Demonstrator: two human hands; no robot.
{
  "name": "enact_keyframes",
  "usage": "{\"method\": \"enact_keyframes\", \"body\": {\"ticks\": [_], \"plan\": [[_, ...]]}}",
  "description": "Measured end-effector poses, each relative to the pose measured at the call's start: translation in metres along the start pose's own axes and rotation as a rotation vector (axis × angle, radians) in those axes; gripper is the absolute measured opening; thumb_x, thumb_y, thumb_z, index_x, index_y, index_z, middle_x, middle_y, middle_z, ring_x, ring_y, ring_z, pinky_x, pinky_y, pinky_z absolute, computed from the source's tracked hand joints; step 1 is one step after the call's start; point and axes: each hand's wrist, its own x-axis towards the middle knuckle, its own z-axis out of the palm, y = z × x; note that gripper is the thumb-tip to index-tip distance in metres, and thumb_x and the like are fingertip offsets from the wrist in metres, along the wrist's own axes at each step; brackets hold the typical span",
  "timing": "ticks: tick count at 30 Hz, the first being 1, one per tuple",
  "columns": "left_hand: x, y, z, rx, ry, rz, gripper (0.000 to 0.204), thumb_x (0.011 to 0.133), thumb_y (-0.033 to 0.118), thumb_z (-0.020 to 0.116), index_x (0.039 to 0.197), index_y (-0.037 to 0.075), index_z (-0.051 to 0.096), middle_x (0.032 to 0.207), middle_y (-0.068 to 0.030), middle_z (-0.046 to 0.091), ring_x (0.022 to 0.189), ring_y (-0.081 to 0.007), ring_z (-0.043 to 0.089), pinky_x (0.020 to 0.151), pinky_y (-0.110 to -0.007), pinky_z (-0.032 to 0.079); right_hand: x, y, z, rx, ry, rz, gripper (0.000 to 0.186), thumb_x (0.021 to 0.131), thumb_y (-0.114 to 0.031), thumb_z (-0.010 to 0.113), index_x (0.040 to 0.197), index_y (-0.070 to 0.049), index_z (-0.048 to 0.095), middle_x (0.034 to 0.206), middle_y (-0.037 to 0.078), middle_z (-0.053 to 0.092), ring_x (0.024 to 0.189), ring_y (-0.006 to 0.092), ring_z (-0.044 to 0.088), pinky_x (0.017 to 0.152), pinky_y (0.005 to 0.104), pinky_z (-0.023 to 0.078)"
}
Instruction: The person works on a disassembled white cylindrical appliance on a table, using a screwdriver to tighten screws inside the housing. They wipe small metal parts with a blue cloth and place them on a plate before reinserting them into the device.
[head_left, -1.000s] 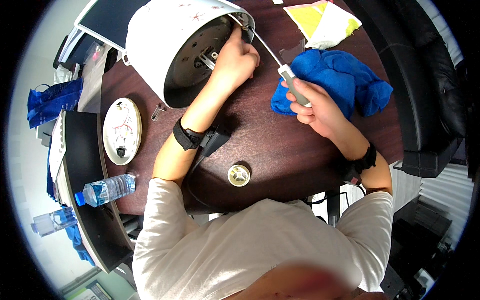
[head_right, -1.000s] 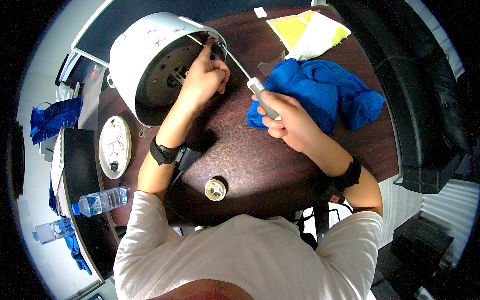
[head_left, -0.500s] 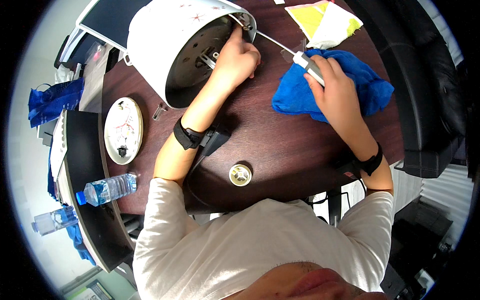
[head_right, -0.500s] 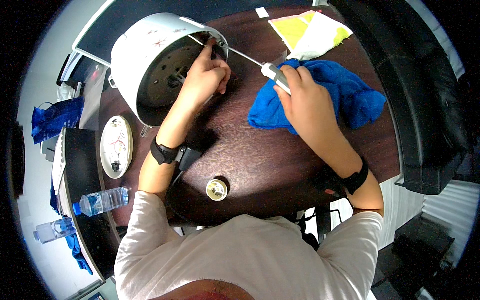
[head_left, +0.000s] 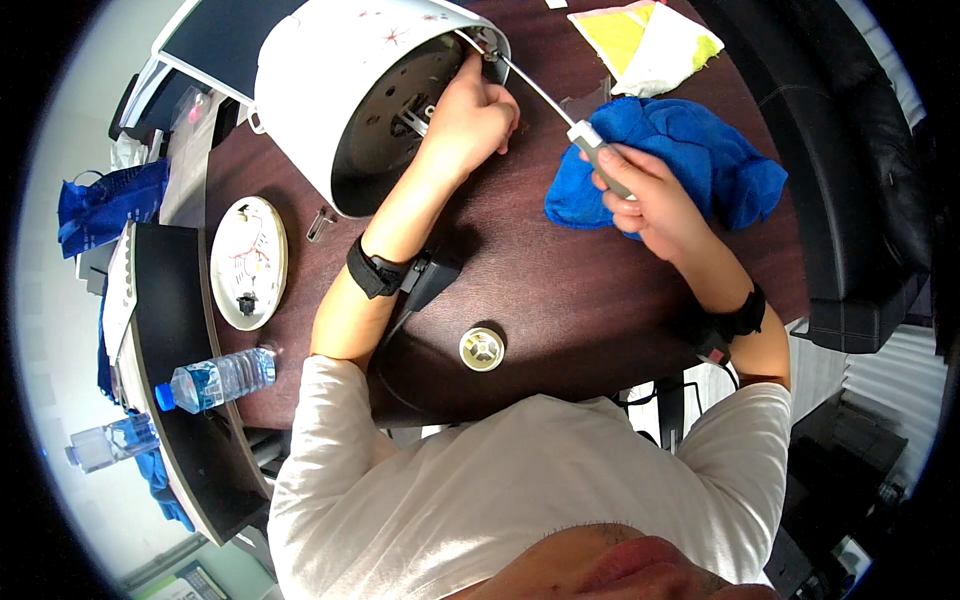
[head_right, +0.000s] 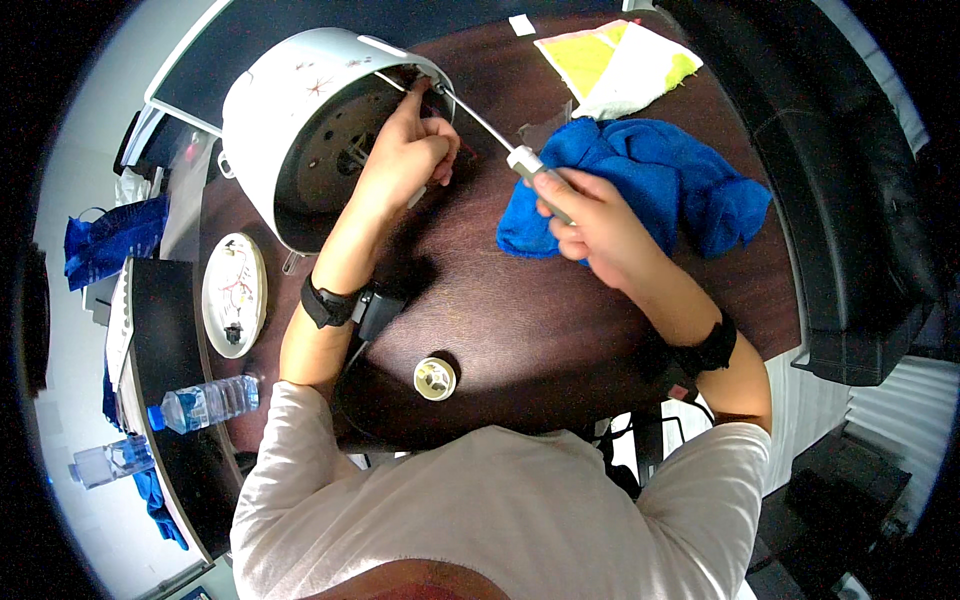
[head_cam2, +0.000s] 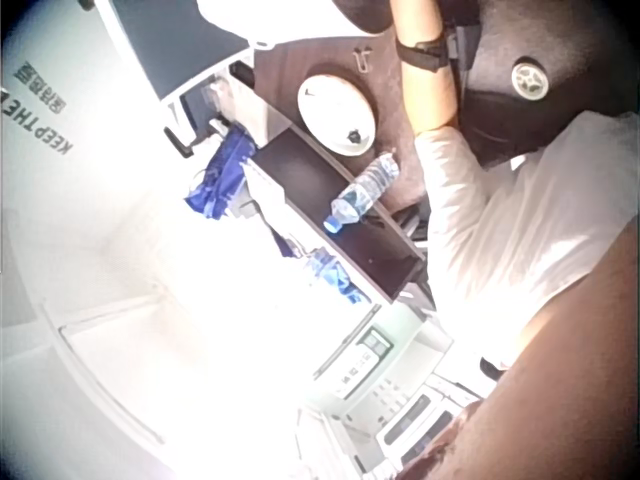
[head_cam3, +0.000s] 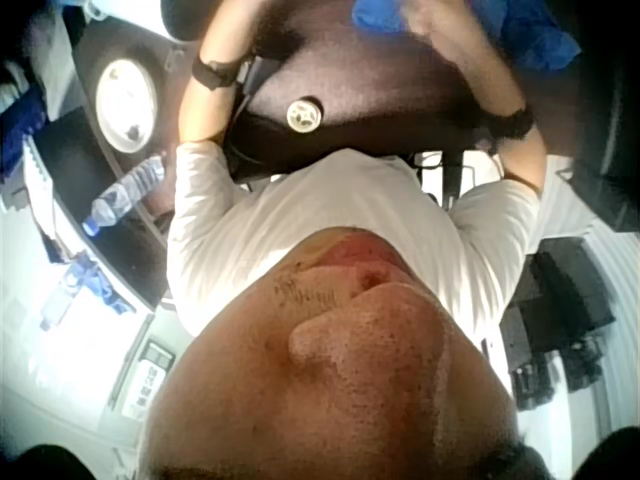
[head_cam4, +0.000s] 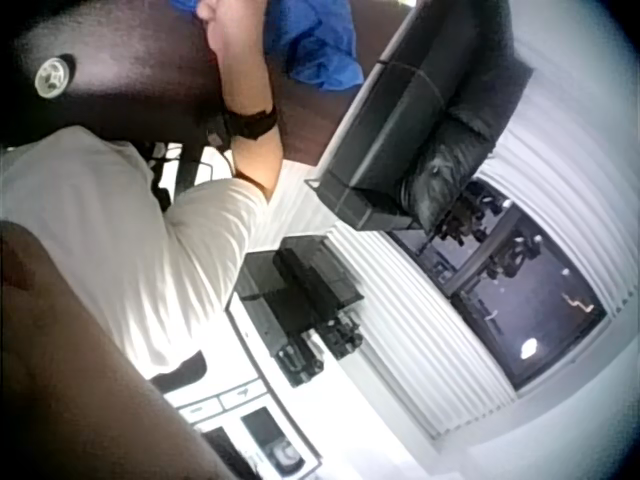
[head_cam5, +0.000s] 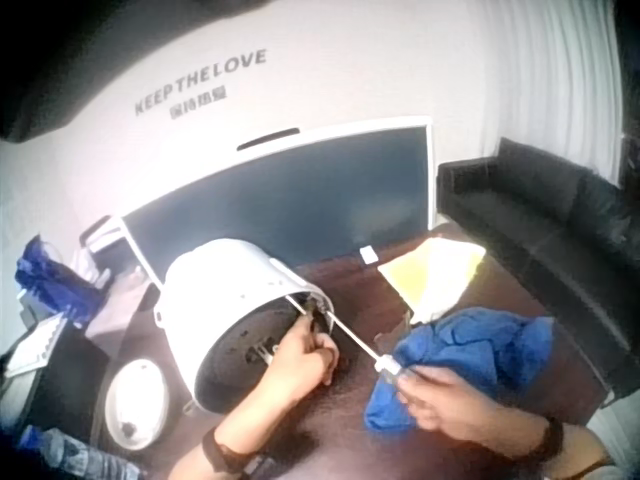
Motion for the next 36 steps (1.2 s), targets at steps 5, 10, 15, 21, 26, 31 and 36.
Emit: {"method": "enact_keyframes", "body": {"ticks": [5, 10, 15, 21, 26, 31, 36], "plan": [[0.000, 0.001, 0.001, 0.028, 0.006, -0.003, 0.090, 0.074, -0.013, 0.044, 0.151, -0.001, 0.001, 0.068, -0.0080, 0.054, 0.051, -0.0135, 0.049, 0.048, -0.026, 0.043, -0.004, -0.001, 0.015, 0.443, -0.202, 0.194, 0.034, 0.101, -0.034, 0.049, 0.117, -0.004, 0.051, 0.085, 0.000, 0.049, 0.052, 0.0013, 0.033, 0.041, 0.0151, 0.023], [-0.001, 0.001, 0.001, 0.021, -0.003, 0.000, 0.090, 0.075, -0.013, 0.044, 0.152, -0.001, -0.001, 0.068, -0.0075, 0.053, 0.051, -0.0130, 0.049, 0.048, -0.026, 0.043, -0.004, 0.006, 0.017, 0.299, -0.062, 0.075, 0.032, 0.098, -0.033, 0.056, 0.110, -0.005, 0.048, 0.081, 0.002, 0.052, 0.055, 0.0029, 0.040, 0.041, 0.0157, 0.027], [-0.001, 0.002, 0.002, 0.006, 0.014, -0.013, 0.091, 0.075, -0.013, 0.044, 0.152, 0.000, -0.002, 0.068, -0.0072, 0.053, 0.052, -0.0127, 0.048, 0.048, -0.025, 0.043, 0.009, 0.021, 0.022, -0.673, 0.400, -0.600, 0.033, 0.087, -0.022, 0.071, 0.100, -0.002, 0.049, 0.076, 0.009, 0.058, 0.062, 0.0177, 0.058, 0.051, 0.0301, 0.045], [-0.002, 0.000, 0.002, 0.007, 0.010, -0.001, 0.091, 0.075, -0.012, 0.044, 0.152, 0.000, -0.003, 0.067, -0.0068, 0.053, 0.052, -0.0126, 0.048, 0.048, -0.025, 0.042, 0.011, 0.029, 0.027, -0.986, 0.428, -0.758, 0.026, 0.089, -0.015, 0.067, 0.094, -0.001, 0.045, 0.078, 0.018, 0.061, 0.066, 0.0277, 0.064, 0.057, 0.0387, 0.048], [0.001, -0.008, 0.001, 0.019, 0.022, 0.034, 0.089, 0.076, -0.004, 0.052, 0.151, 0.000, 0.005, 0.067, -0.0064, 0.059, 0.051, -0.0128, 0.053, 0.046, -0.027, 0.045, 0.009, 0.027, 0.045, -0.374, 0.240, -0.358, 0.025, 0.093, -0.019, 0.063, 0.094, -0.004, 0.043, 0.078, 0.010, 0.058, 0.050, 0.0124, 0.051, 0.041, 0.0285, 0.037], [0.003, -0.012, 0.002, 0.019, 0.032, 0.037, 0.088, 0.075, -0.004, 0.052, 0.151, 0.001, 0.008, 0.068, -0.0062, 0.059, 0.051, -0.0133, 0.053, 0.046, -0.028, 0.046, -0.003, 0.012, 0.050, 0.413, -0.060, -0.055, 0.018, 0.099, -0.026, 0.053, 0.100, -0.009, 0.046, 0.086, 0.007, 0.055, 0.048, 0.0060, 0.041, 0.034, 0.0192, 0.025], [0.000, -0.001, 0.003, -0.011, 0.046, -0.022, 0.083, 0.081, 0.001, 0.048, 0.152, 0.001, 0.003, 0.073, -0.0095, 0.060, 0.054, -0.0151, 0.054, 0.048, -0.026, 0.046, -0.006, -0.015, 0.033, 0.680, -0.194, 0.109, 0.023, 0.102, -0.029, 0.046, 0.107, -0.007, 0.050, 0.087, 0.007, 0.057, 0.051, 0.0047, 0.041, 0.036, 0.0173, 0.028]]}}
